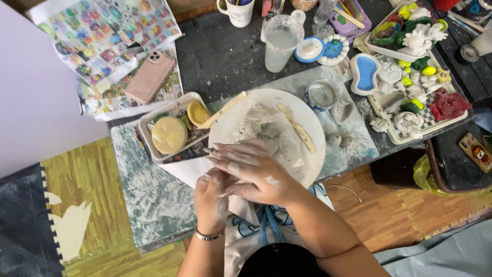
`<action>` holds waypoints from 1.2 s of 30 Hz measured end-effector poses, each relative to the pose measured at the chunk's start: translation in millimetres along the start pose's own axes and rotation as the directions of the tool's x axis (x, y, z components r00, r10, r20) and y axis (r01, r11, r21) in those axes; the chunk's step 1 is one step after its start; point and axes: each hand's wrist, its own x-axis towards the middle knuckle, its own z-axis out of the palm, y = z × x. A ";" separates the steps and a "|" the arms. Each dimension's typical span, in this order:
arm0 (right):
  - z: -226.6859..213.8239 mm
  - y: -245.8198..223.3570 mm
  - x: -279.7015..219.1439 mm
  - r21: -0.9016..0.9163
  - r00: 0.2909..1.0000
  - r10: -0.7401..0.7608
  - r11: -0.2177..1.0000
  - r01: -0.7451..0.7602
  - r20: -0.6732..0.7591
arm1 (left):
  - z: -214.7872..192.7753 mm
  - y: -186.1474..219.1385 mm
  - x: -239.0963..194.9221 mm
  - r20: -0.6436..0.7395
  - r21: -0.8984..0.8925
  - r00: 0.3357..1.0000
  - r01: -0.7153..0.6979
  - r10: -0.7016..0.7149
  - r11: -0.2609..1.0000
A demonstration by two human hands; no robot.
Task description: The person repeatedly shapes small pieces of white clay into rounded forms by hand. They roll the clay between their palms, refine the shape with their fingers, and occasionally dip their hands into a container of water to moisten the clay. The workspace is cluttered with various crafting tools and finished clay pieces.
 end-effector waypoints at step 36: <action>-14.5 11.0 -112.7 0.129 0.844 0.244 0.970 -0.207 -0.477 | 88.1 -39.2 -16.6 0.170 0.139 0.931 0.301 -0.322 0.944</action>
